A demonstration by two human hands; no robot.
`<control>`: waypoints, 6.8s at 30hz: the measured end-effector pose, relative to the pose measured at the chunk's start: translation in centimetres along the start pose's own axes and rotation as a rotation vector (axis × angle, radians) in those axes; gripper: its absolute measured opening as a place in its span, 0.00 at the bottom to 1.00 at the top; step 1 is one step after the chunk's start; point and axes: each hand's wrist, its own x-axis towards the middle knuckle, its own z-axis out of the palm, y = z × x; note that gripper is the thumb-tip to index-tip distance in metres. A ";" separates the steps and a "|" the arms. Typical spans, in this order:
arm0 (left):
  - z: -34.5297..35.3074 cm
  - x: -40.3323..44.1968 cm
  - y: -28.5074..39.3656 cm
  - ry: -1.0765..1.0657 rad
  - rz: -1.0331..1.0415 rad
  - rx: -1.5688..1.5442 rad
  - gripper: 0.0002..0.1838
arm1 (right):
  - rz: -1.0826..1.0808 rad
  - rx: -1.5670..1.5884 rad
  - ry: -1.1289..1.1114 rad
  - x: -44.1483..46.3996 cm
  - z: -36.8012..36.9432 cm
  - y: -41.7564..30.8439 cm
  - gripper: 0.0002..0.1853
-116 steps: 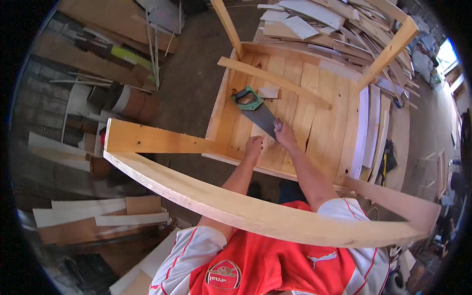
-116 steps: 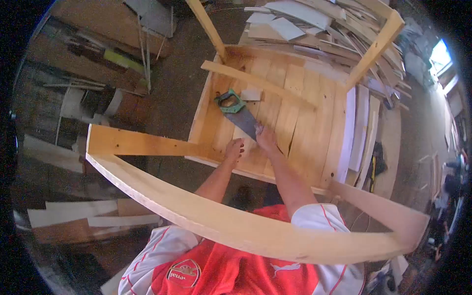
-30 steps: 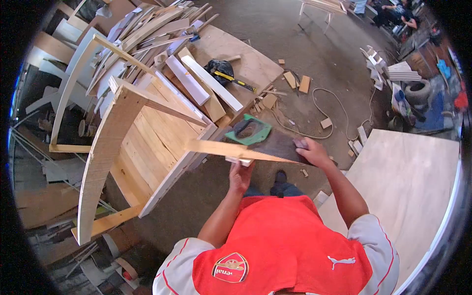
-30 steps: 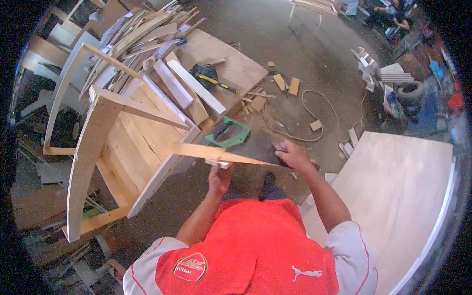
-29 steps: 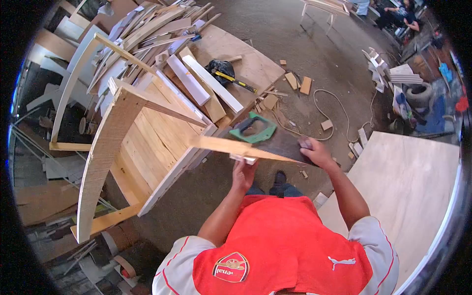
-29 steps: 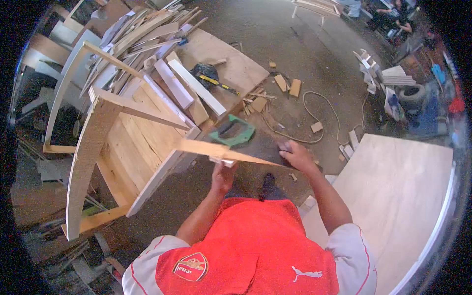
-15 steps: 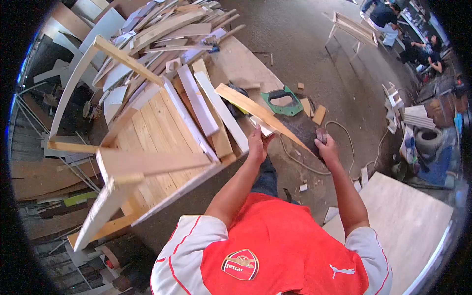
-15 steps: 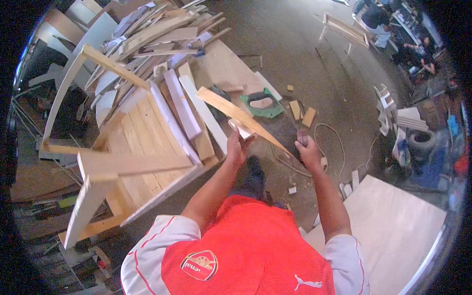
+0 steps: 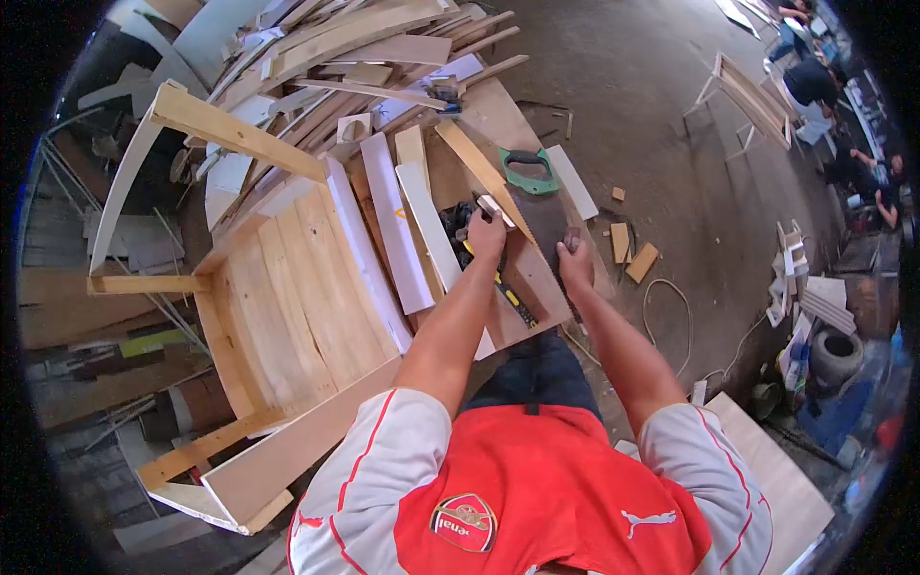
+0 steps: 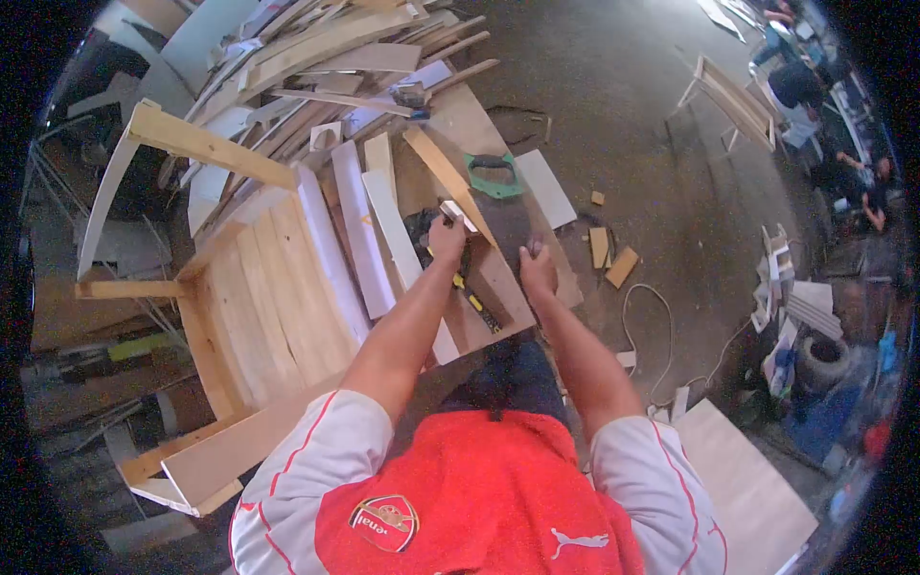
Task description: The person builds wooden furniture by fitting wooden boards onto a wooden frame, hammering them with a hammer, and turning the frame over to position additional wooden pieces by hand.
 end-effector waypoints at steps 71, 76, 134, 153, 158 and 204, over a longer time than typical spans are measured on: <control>-16.3 -10.5 -5.9 0.311 -0.205 0.710 0.32 | -0.240 0.008 -0.525 -4.3 9.5 -14.0 0.32; -14.5 -10.9 -4.9 0.298 0.001 0.267 0.28 | -0.322 0.094 -0.729 -5.0 5.3 -13.0 0.49; -57.9 -26.6 -34.9 0.440 -0.798 -0.802 0.24 | -0.666 -0.392 0.226 -17.1 18.6 -9.9 0.33; -73.8 -16.7 -46.4 0.736 -0.668 -1.095 0.43 | -0.515 -0.334 0.282 -34.3 19.5 -4.5 0.28; -74.1 -15.8 -46.6 0.698 -0.652 -1.060 0.43 | -0.521 -0.265 0.205 -37.3 21.3 -6.7 0.27; -55.8 -29.4 -38.1 0.268 -0.507 -0.689 0.36 | -0.564 -0.266 -1.479 -43.5 24.0 -4.1 0.33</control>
